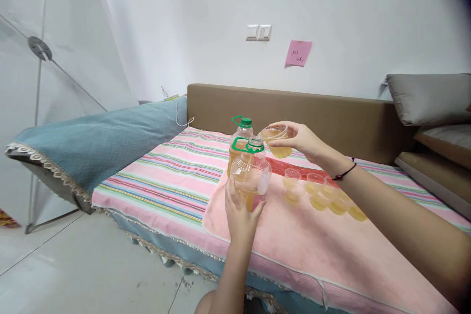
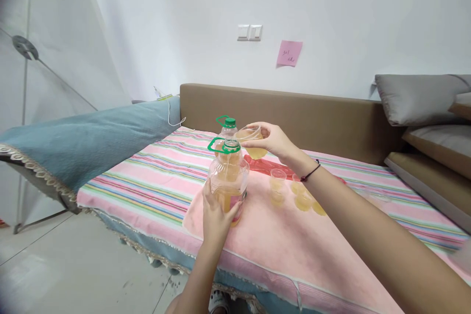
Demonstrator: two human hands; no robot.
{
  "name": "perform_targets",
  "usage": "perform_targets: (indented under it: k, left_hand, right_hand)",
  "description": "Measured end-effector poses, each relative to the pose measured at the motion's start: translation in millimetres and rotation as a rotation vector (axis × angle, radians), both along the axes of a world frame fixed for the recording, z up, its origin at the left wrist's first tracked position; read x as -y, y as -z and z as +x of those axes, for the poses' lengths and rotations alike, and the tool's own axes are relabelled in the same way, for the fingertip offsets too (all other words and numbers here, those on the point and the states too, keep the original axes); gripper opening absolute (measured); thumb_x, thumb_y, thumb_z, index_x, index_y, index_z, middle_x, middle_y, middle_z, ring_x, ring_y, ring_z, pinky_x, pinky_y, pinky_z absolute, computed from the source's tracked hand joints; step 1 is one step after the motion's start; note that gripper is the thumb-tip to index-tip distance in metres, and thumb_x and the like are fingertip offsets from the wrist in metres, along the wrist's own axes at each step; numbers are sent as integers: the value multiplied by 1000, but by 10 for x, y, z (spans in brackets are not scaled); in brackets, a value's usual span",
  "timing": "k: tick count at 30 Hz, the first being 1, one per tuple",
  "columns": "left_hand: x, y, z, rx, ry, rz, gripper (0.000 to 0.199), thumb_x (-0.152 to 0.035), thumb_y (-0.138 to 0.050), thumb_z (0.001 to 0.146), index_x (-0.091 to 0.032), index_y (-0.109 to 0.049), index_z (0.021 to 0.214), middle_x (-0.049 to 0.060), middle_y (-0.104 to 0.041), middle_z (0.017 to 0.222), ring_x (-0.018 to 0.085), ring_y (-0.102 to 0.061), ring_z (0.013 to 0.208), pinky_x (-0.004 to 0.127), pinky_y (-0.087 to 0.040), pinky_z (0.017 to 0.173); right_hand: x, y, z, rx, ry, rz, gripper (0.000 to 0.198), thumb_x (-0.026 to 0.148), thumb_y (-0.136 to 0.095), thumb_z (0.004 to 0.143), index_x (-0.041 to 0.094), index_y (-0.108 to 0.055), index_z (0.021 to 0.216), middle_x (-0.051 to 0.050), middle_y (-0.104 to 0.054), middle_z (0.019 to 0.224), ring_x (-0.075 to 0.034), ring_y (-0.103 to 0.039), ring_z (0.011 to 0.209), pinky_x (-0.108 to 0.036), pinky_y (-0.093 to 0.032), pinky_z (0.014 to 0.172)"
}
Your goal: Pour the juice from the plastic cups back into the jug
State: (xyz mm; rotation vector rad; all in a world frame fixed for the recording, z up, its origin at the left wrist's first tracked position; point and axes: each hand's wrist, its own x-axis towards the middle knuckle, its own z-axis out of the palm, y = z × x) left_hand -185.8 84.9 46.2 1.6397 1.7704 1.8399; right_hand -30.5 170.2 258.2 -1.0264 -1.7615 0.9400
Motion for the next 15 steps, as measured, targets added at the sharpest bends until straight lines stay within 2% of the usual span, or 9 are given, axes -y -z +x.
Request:
perform_targets:
  k: [15]
  left_hand:
    - [-1,8,-3,-9,0,-2,111,-27,-84,71,-25,-12,155,21,-37,155,37,-38,145,56,-39,116]
  right_hand:
    - [-75,-99,24,118,-37,18,67,36,-92,54,20,-68,114,-10,-73,112,-28,-66,105,-41,-55,89]
